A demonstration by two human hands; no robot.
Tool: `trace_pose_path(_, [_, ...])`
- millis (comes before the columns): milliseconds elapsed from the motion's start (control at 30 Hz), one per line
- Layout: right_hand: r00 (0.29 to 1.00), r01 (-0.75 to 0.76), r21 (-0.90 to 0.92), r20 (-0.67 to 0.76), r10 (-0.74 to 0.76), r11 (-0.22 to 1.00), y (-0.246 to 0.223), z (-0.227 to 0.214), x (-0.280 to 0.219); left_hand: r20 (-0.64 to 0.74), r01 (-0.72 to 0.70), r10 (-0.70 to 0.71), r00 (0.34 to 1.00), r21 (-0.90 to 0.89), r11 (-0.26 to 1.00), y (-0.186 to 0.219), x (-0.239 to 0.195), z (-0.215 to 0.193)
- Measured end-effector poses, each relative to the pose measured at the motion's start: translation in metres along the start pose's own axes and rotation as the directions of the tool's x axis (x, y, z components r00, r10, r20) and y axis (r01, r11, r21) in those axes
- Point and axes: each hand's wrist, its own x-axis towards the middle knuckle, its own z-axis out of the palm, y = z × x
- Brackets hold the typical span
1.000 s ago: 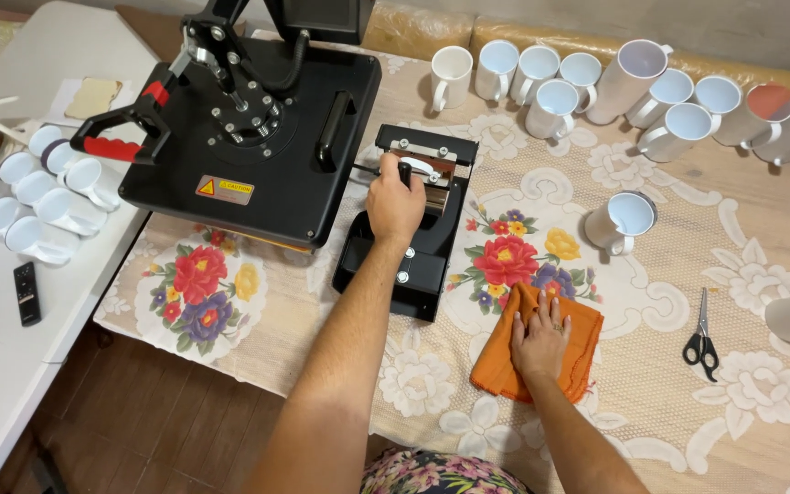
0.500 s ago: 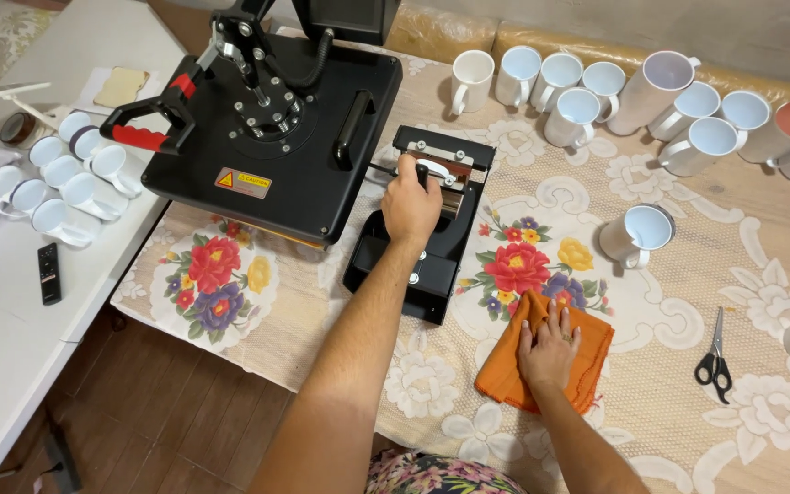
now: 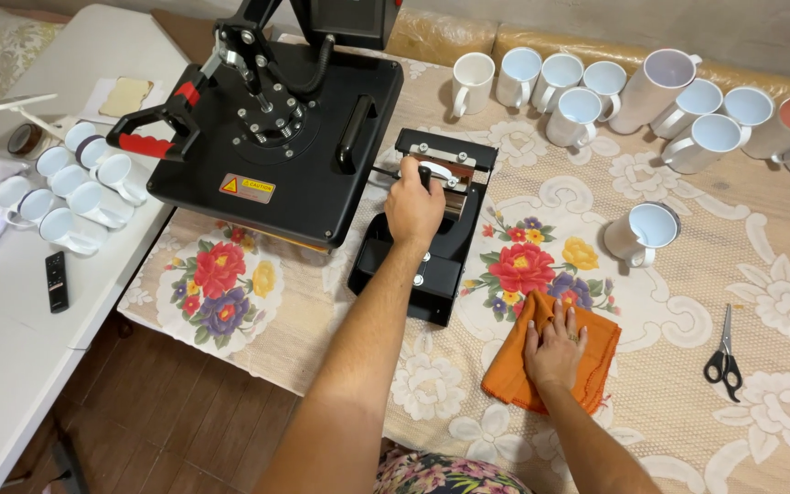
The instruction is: The person cleans a mug press machine using an orange cloth, wiping the heating element and surrounding parts. They then pick up a white mug, rotate it to show the printed design, and place it back on the table. Finally, they wipe the orange cloth on the table surface.
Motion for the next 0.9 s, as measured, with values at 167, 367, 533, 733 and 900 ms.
trace_pose_path(167, [1.000,0.006,0.008,-0.019,-0.006,1.000,-0.001,-0.003,0.000,-0.030,-0.025,0.026,0.999,0.030,0.999,-0.001,0.000,0.002])
trace_pose_path(367, [1.000,0.004,0.021,-0.026,-0.003,1.000,0.003,0.005,0.001,-0.030,-0.029,0.030,0.999,0.039,0.999,-0.002,0.001,0.002])
trace_pose_path(533, [0.999,0.004,0.150,-0.041,0.003,0.989,0.007,0.012,0.004,-0.029,-0.028,0.029,0.999,0.041,0.999,-0.002,0.002,0.004])
trace_pose_path(733, [1.000,-0.005,0.062,0.001,0.005,0.998,0.003,0.004,0.002,-0.018,-0.012,0.012,1.000,0.030,0.999,-0.001,0.000,0.002])
trace_pose_path(900, [0.999,-0.013,0.153,-0.030,0.017,0.988,0.001,0.000,0.002,-0.008,0.001,-0.001,1.000,0.032,0.999,-0.001,0.001,0.002])
